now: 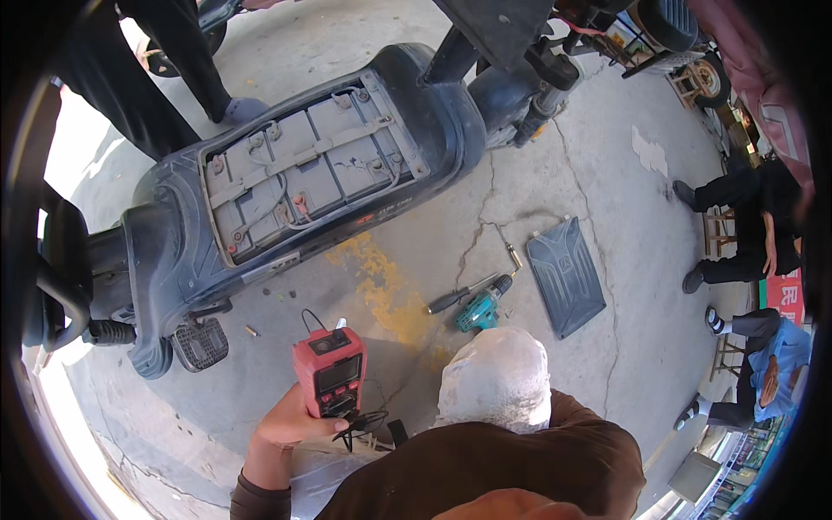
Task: The person removes the seat cover of an electric scooter to access the battery compartment. They use a multimeter to test the voltage of the battery terminals, moving the probes between different points.
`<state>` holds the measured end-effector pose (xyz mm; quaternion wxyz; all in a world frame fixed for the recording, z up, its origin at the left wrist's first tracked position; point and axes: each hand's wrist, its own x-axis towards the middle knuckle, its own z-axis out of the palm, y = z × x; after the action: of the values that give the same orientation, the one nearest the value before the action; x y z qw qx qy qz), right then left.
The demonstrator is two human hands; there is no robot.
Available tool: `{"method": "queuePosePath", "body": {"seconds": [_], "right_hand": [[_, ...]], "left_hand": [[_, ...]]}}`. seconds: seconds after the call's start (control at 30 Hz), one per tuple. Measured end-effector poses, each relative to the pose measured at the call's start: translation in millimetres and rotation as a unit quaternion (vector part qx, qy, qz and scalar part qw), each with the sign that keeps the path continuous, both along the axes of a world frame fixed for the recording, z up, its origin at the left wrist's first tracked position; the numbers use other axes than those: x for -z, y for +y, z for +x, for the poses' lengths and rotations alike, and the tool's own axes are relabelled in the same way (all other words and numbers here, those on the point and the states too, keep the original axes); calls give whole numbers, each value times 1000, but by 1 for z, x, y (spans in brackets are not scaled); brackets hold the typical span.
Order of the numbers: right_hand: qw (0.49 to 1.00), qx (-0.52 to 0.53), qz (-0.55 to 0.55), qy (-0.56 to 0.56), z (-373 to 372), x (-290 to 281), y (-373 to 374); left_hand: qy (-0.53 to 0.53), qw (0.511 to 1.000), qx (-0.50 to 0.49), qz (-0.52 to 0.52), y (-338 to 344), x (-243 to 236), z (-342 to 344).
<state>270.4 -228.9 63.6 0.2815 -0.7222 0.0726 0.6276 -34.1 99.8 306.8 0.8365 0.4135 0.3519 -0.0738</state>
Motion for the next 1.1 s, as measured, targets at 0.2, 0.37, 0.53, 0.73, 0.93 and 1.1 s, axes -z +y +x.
{"method": "queuePosePath", "body": {"seconds": [0.2, 0.37, 0.53, 0.73, 0.93, 1.1], "right_hand": [[1000, 26, -2, -7, -3, 14, -2], [999, 40, -6, 2, 3, 32, 6], [998, 54, -24, 18, 8, 45, 9], [996, 76, -31, 38, 9, 51, 3], [992, 108, -19, 60, 3, 49, 12], [990, 116, -5, 75, -2, 56, 38]], "left_hand": [[-51, 999, 13, 5, 8, -1, 4], [-71, 996, 55, 29, 0, 23, -19], [-62, 991, 78, 85, 0, 21, -42], [15, 992, 82, 90, -10, 11, -40], [-38, 994, -30, 97, -17, -22, -20], [-46, 996, -66, 36, -22, -64, 0]]}}
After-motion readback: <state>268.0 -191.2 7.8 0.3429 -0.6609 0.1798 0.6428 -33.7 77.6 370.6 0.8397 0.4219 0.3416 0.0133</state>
